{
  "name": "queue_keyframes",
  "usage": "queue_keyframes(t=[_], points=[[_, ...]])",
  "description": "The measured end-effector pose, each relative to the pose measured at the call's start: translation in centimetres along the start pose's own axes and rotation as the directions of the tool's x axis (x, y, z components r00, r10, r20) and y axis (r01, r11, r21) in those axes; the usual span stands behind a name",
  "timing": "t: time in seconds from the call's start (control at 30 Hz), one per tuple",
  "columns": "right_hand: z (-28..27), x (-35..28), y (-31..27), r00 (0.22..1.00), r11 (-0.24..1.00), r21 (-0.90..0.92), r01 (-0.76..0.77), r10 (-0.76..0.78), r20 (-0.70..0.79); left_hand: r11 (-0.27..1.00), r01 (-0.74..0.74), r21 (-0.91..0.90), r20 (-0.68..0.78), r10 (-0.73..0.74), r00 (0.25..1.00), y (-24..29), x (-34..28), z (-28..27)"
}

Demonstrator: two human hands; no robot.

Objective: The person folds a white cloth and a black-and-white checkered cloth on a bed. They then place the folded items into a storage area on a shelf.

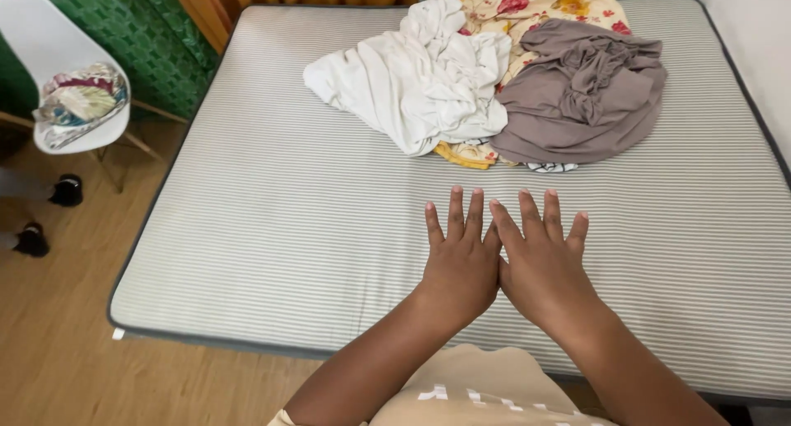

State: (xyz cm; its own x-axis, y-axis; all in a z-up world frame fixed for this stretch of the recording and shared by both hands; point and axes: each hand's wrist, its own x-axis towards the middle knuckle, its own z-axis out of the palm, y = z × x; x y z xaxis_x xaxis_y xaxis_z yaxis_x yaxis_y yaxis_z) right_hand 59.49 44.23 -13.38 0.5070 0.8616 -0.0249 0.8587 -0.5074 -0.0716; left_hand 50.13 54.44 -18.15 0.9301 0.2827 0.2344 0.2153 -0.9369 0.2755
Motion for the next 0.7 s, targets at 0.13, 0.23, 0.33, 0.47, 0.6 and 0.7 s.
queue_keyframes(t=[0.13,0.23,0.33,0.47,0.6,0.7], points=[[0.1,1.9,-0.4,0.999,0.999,-0.012,-0.043,0.043,0.011,0.999,-0.032,-0.008,0.019,0.032,0.999,-1.7,1.6,-0.3],[0.6,2.8,-0.7,0.998,0.998,-0.026,-0.062,0.063,0.021,0.998,-0.055,-0.028,0.051,0.056,0.997,-3.0,2.2,0.3],[1.2,3.8,-1.0,0.996,0.995,-0.041,-0.086,0.087,0.021,0.995,-0.08,-0.06,0.072,0.084,0.994,-4.2,3.0,0.6],[2.4,5.1,-1.8,0.988,0.988,-0.062,-0.143,0.146,0.048,0.991,-0.1,-0.087,0.126,0.111,0.986,-5.7,3.5,1.2],[3.4,6.1,-2.8,0.981,0.982,-0.039,-0.185,0.187,0.059,0.987,-0.148,-0.063,0.165,0.157,0.974,-7.5,4.0,2.0],[3.7,6.1,-3.0,0.972,0.975,-0.005,-0.22,0.22,0.082,0.982,-0.182,-0.047,0.204,0.188,0.961,-7.9,4.2,2.0]])
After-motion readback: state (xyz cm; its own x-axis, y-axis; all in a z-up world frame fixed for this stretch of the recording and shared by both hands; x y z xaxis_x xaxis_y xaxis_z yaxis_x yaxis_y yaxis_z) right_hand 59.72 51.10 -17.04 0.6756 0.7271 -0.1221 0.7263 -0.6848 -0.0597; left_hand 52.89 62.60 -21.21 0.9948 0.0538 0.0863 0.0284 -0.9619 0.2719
